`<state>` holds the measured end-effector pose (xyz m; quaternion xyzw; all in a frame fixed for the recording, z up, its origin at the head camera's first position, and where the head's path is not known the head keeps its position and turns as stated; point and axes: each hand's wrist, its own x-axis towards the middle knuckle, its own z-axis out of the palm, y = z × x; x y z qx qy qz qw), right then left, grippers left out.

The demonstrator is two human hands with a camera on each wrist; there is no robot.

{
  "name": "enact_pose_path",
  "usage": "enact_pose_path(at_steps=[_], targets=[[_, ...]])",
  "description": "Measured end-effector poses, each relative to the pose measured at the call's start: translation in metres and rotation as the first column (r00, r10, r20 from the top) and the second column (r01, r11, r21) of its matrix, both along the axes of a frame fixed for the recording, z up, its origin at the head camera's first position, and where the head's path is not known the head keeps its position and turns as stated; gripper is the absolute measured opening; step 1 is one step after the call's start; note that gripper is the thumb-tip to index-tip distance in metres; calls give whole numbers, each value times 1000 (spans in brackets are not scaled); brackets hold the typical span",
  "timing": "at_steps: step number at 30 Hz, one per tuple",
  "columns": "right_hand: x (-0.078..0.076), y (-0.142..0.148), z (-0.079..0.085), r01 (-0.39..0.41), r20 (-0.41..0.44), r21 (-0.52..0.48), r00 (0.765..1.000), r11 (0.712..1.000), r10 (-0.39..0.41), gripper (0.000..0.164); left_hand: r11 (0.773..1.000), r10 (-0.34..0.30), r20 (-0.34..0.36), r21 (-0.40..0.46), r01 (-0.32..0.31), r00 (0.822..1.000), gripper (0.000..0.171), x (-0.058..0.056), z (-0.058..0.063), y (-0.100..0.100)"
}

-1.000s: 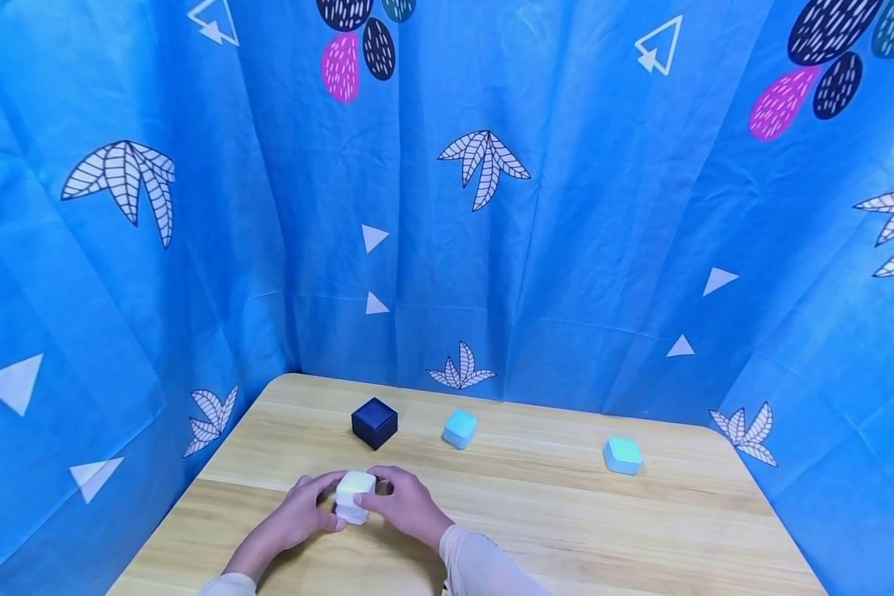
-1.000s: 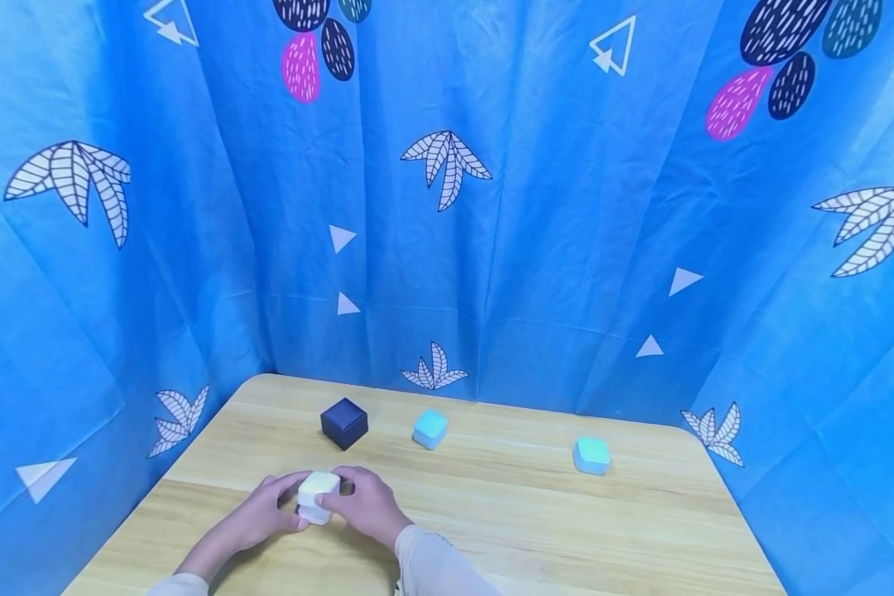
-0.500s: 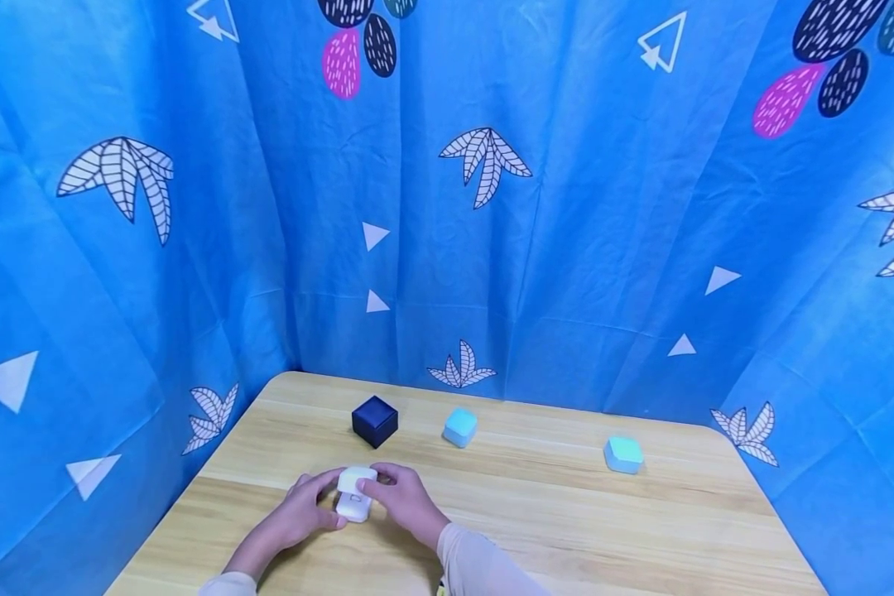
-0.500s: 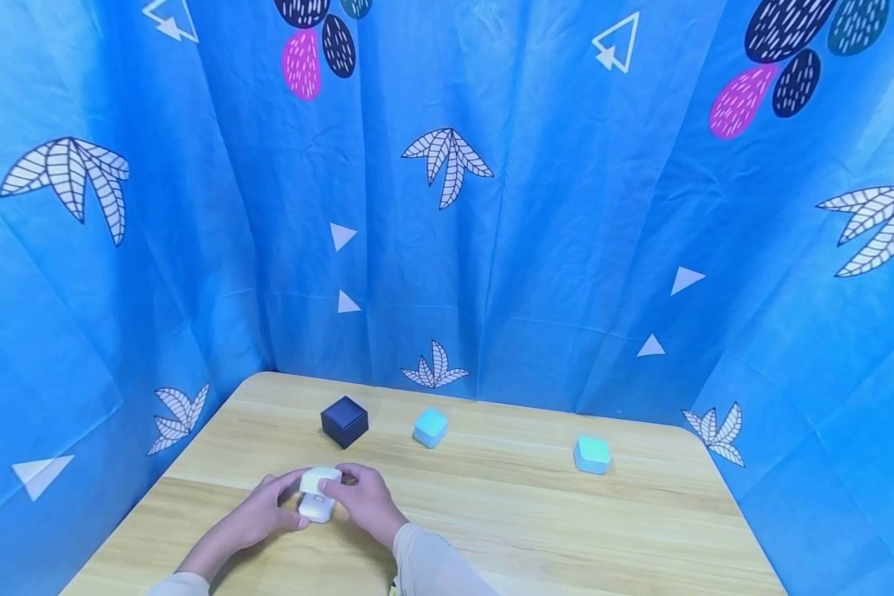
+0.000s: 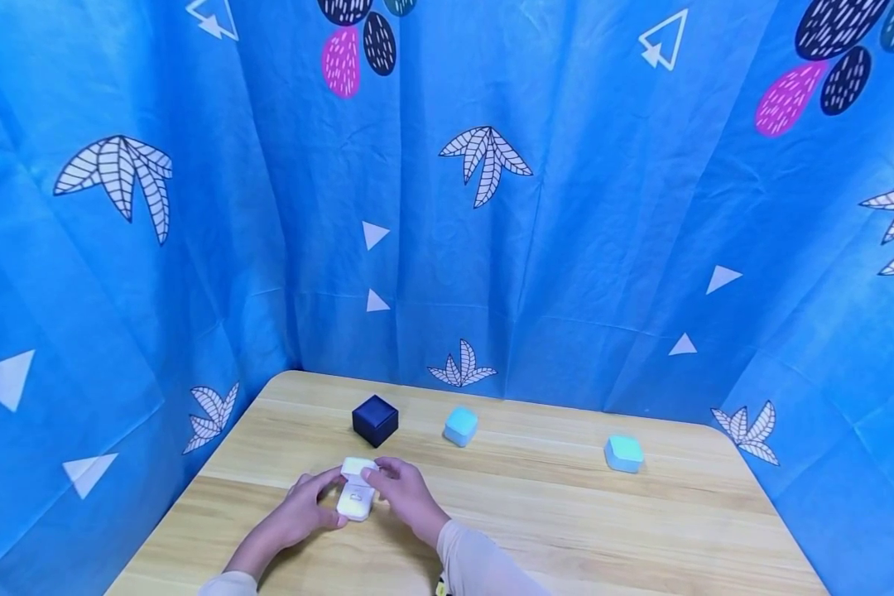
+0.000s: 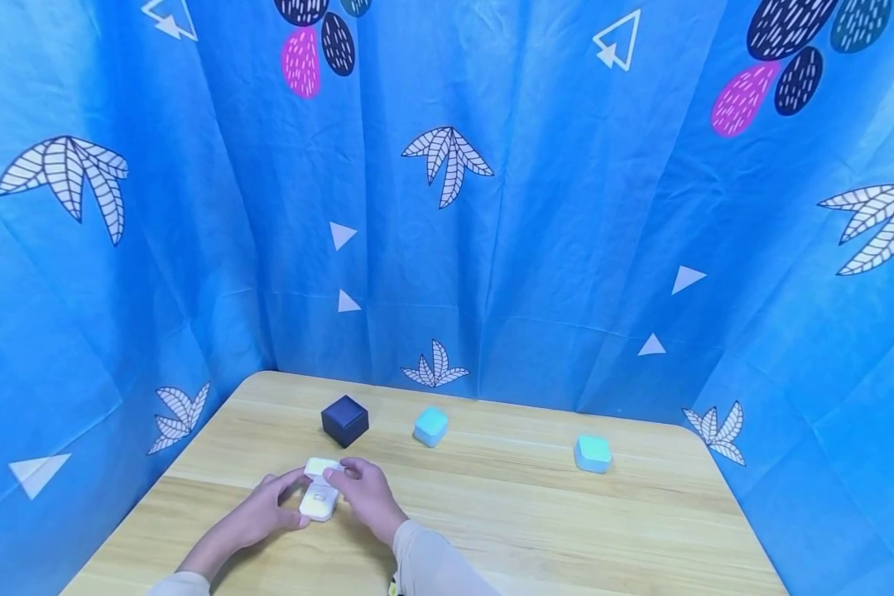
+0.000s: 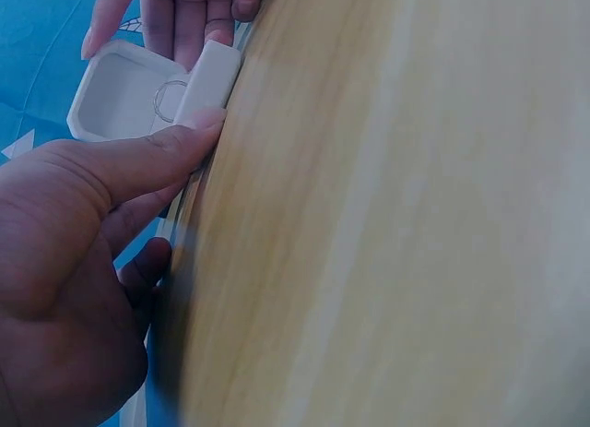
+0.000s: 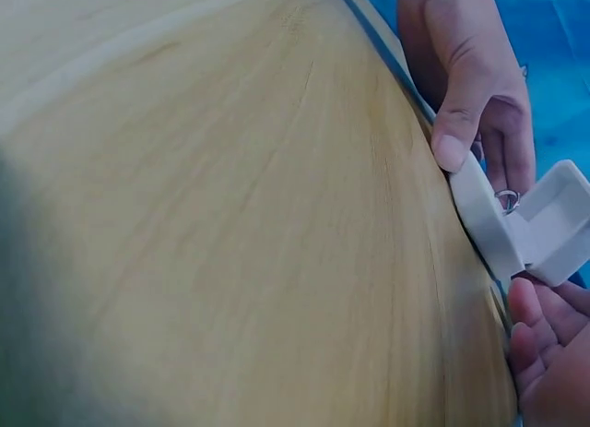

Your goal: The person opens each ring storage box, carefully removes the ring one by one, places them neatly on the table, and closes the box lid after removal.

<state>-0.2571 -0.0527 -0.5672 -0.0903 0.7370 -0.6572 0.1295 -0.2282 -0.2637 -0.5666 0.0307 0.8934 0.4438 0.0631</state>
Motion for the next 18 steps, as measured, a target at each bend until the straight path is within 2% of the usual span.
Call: enact_pose_path(at_steps=[11,18], targets=[[-1,5,0,-25,-12,-65,1000,998,24,64,1000,14,6,-3,-14,1000,88,0,-3,-1],[2,10,-1,-23,-33,-22,999,999,23,63,1000,5,-1,-9,-5,1000,89,0,-2,0]])
